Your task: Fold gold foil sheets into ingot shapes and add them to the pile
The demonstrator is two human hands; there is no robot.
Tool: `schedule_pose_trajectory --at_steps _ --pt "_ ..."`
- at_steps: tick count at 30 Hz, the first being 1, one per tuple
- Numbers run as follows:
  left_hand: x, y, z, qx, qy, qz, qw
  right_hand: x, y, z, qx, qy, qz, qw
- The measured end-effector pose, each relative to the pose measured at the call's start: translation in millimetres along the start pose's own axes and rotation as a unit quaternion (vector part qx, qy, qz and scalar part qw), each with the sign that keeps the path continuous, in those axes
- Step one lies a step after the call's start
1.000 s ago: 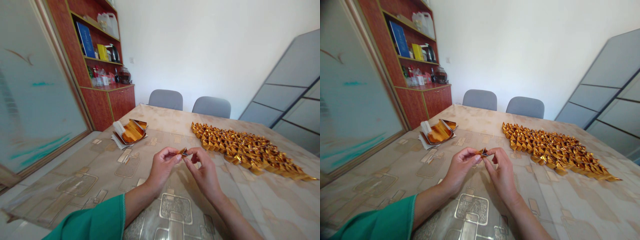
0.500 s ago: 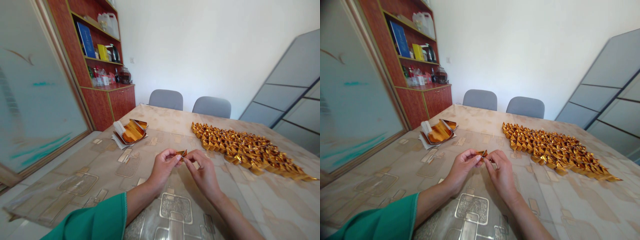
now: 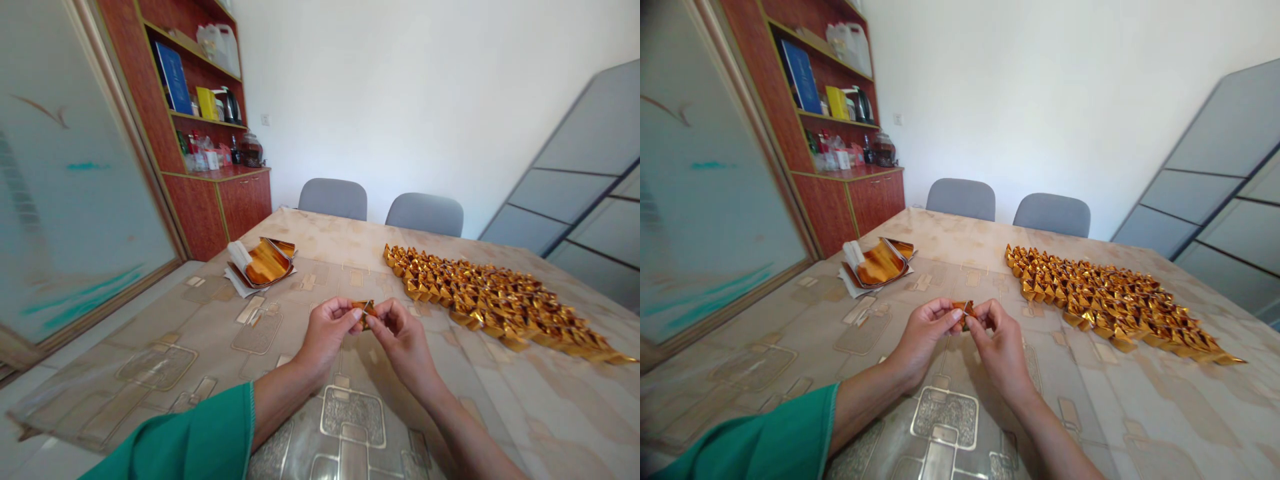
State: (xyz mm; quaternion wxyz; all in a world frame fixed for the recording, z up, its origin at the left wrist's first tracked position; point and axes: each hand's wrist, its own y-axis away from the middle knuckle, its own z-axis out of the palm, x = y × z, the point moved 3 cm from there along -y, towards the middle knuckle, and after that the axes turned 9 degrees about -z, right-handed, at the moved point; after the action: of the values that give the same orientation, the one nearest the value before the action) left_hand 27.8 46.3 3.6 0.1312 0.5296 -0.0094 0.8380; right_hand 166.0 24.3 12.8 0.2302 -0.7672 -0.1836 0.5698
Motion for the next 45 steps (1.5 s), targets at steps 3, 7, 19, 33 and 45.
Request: schedule_pose_trajectory --at_steps 3,7,19,33,45 --pt "-1.2 -0.8 -0.9 0.004 0.001 -0.009 1.000 3.0 -0.6 -0.3 -0.004 -0.057 0.032 0.998" --pt "0.4 0.1 0.2 0.003 -0.010 -0.006 1.000 4.2 -1.6 1.9 -0.041 -0.129 0.081 0.987" --pt "-0.6 2.0 0.0 0.008 0.010 -0.006 1.000 -8.2 1.5 4.1 0.027 0.012 0.007 1.000" --pt "-3.2 4.0 3.6 -0.042 0.110 -0.074 0.990 -28.2 3.2 3.0 0.032 0.132 -0.097 0.986" --pt "0.5 -0.5 -0.3 -0.063 0.041 -0.085 0.994 -21.5 3.5 1.0 0.050 0.088 -0.062 0.993"
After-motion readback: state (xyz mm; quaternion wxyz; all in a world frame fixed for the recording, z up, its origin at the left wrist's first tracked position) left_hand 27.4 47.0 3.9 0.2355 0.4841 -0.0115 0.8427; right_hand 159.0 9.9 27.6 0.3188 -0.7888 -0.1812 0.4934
